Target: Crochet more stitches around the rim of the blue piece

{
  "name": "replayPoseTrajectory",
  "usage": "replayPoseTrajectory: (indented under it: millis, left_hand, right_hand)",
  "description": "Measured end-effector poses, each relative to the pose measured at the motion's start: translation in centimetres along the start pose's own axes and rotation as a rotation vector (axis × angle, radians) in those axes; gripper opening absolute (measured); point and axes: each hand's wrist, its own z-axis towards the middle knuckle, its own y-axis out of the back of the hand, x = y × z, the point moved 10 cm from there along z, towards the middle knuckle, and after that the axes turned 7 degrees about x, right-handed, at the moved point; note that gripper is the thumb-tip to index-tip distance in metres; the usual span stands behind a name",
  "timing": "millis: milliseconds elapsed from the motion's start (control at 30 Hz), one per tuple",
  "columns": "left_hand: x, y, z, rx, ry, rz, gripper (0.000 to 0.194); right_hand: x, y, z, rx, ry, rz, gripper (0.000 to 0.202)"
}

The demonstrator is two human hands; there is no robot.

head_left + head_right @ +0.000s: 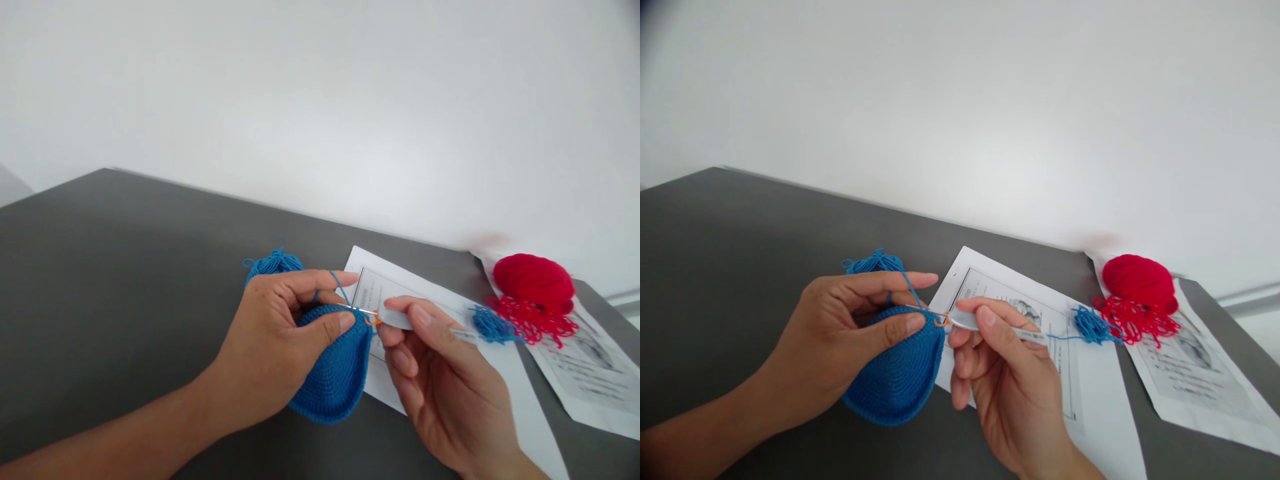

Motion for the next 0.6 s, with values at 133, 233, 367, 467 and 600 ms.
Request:
replayPoseTrajectory:
  millis: [133,233,367,467,600]
  left_hand:
    - [0.4,-0.2,-0.3,-0.059,0.027,-0.049,0.035]
    - [1.0,-0.4,-0.7,-0.096,0.07,-0.098,0.04]
    - [1.2,-0.5,-1.1,-0.109,0.064,-0.103,0.033]
    - [1.6,-0.6,-1.1,-0.117,0.076,-0.157,0.022]
    - [3.2,-1.2,-1.1,-0.105,0.181,-0.465,0.043]
  right_hand:
    - [1.6,-1.3,-0.9,0.007,0.267,-0.255,0.026]
    - [3.7,-3.0,-2.0,-0.013,0.461,-0.695,0.033]
    - [5.1,-5.0,-2.7,0.02,0.606,-1.009,0.037]
    - [5.1,-5.6,-3.1,0.058,0.646,-1.078,0.041]
    - [4.2,-6.1,-3.7,0.125,0.651,-1.184,0.052]
